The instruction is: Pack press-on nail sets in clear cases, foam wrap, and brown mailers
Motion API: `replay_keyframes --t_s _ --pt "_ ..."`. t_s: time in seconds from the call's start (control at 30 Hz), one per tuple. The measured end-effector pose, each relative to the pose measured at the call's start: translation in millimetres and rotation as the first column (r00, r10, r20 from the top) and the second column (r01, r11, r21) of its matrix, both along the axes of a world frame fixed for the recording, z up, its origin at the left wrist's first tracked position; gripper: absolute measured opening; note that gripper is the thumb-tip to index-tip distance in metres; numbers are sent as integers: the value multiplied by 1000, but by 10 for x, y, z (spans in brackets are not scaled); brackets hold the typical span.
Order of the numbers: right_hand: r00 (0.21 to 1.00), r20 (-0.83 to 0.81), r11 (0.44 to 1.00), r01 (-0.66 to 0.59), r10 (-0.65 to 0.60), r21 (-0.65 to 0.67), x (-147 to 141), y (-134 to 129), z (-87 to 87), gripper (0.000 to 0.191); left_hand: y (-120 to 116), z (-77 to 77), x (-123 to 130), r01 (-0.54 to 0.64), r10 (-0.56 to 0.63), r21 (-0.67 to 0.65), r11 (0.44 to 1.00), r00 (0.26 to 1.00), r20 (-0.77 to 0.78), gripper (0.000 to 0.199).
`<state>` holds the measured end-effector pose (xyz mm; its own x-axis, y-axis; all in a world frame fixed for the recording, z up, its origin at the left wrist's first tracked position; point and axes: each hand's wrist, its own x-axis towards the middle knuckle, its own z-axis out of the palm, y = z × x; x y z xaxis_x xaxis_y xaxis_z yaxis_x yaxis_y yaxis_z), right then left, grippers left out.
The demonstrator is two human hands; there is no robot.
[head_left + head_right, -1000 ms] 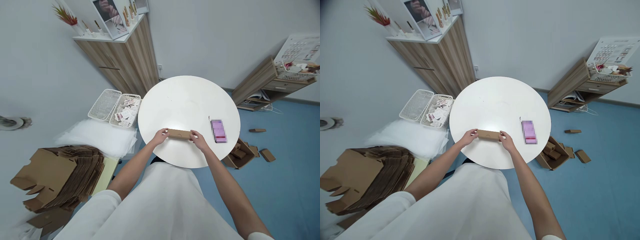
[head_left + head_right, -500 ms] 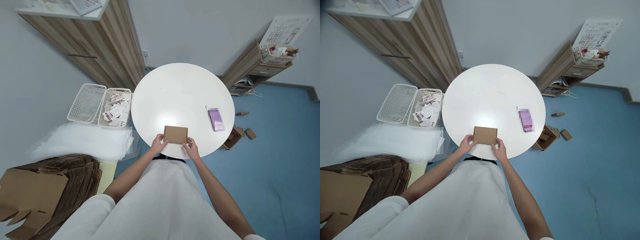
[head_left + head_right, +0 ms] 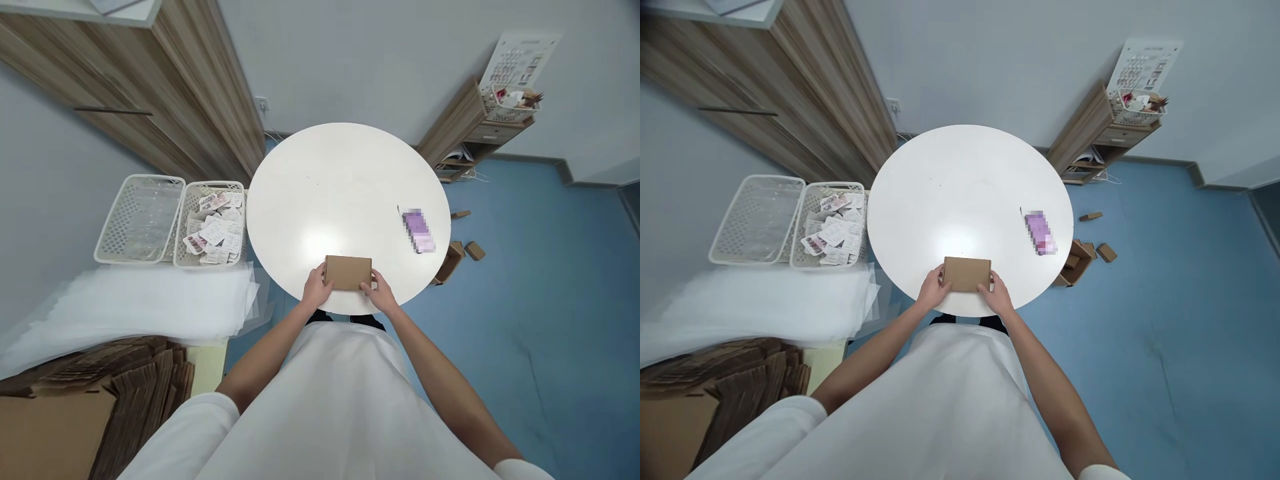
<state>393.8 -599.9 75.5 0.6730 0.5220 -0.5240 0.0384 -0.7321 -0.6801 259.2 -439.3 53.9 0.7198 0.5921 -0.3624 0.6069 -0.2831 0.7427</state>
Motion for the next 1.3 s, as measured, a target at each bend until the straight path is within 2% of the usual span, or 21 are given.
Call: replay_keyframes --t_s 0.17,0.33,0.5,0.67,0.8,0.9,1.0,1.1,1.2,1.3 --pt "997 13 997 70 -70 -29 130 -420 90 52 -274 79 227 52 -51 -43 998 998 21 56" --pt "973 201 989 131 -114 -70 547 -1007 173 50 -673 245 811 187 -188 -48 981 982 -6 51" --pt "948 204 960 267 -244 -88 1119 -1754 192 53 -1252 346 1647 368 -377 -107 924 922 -87 57" --pt "909 203 918 386 -363 -86 1775 -2459 120 58 -1899 282 2641 510 -519 -97 854 847 -112 67" --pt "829 267 857 516 -492 -23 2295 -2852 77 63 -2344 181 3417 533 -536 -152 833 844 25 72" --pt "782 299 824 567 -547 24 2510 -3044 70 68 -2571 145 3812 553 -538 -153 819 833 132 71" --pt "793 291 832 555 -535 17 2516 -3145 44 67 -2653 139 3923 561 -548 -133 817 827 124 69" --pt "831 243 858 513 -501 17 2441 -3130 -2 61 -2572 151 3792 554 -551 -177 813 832 72 64" --pt "873 189 893 442 -450 84 2424 -2962 -4 56 -2366 217 3550 491 -488 -216 844 870 68 58" --pt "916 154 918 336 -371 213 2452 -2624 72 51 -2085 366 3257 385 -372 -199 901 923 100 53"
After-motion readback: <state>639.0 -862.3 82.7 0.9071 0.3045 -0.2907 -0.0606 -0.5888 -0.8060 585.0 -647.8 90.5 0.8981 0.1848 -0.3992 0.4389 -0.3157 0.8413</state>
